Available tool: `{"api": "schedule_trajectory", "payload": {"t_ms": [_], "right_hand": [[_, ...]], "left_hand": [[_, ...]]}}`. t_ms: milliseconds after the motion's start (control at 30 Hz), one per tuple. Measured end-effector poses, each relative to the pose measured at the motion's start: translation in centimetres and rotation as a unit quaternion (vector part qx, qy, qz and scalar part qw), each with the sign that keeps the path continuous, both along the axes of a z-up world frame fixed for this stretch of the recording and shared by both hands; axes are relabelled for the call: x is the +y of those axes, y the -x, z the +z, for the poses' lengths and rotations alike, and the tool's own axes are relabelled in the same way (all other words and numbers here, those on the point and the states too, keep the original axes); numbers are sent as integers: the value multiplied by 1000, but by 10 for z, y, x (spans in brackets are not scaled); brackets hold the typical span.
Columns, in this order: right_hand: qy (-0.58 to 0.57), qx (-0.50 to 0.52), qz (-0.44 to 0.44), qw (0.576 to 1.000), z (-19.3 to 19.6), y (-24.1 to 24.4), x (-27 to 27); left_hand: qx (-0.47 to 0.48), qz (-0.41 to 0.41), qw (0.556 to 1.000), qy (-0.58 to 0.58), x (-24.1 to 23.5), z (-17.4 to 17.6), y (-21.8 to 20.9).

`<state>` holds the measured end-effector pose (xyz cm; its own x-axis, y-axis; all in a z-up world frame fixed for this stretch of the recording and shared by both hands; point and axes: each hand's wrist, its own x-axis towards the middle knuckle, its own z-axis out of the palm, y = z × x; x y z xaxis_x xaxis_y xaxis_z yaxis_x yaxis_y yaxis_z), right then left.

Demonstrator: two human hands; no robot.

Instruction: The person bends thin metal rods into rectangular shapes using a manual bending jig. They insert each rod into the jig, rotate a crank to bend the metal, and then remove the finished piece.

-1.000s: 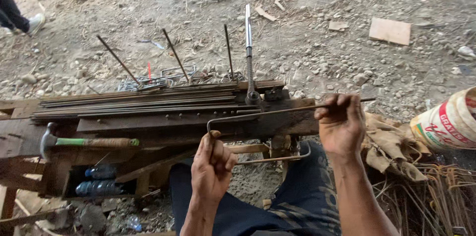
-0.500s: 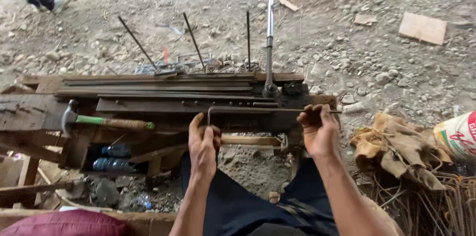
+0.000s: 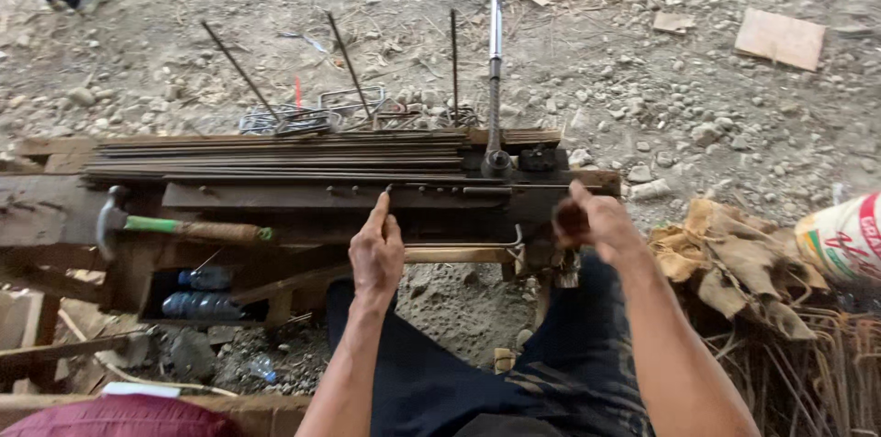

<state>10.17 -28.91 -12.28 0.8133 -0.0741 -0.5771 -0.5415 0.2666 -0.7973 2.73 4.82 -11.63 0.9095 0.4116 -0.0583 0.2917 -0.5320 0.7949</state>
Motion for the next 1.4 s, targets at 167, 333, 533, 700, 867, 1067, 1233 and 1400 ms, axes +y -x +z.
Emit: {"api": "schedule_trajectory", "payload": {"t_ms": [167, 333, 533, 700, 867, 1067, 1233, 1400], "right_hand": [[231, -51, 91, 967, 50, -1, -25], [400, -185, 168, 882, 69, -53, 0], [473, -298, 371, 742, 68, -137, 67], [595, -252, 487, 587, 60, -179, 96], [623, -203, 561, 506, 49, -199, 94], [601, -351, 499, 516, 21, -221, 36], [605, -177, 458, 627, 28, -219, -37], [703, -113, 417, 564, 2, -227, -119]], "left_hand": [[-24, 12, 1000, -16, -10, 17, 6], [-28, 12, 999, -15, 0, -2, 0], [-39, 16, 999, -12, 1, 3, 1], [-18, 21, 1000, 3, -1, 10, 4], [-86, -36, 995, -31, 13, -21, 3], [-46, -56, 997, -8, 10, -5, 6], [-35, -56, 998, -1, 12, -7, 7], [-27, -50, 998, -2, 11, -4, 6]]}}
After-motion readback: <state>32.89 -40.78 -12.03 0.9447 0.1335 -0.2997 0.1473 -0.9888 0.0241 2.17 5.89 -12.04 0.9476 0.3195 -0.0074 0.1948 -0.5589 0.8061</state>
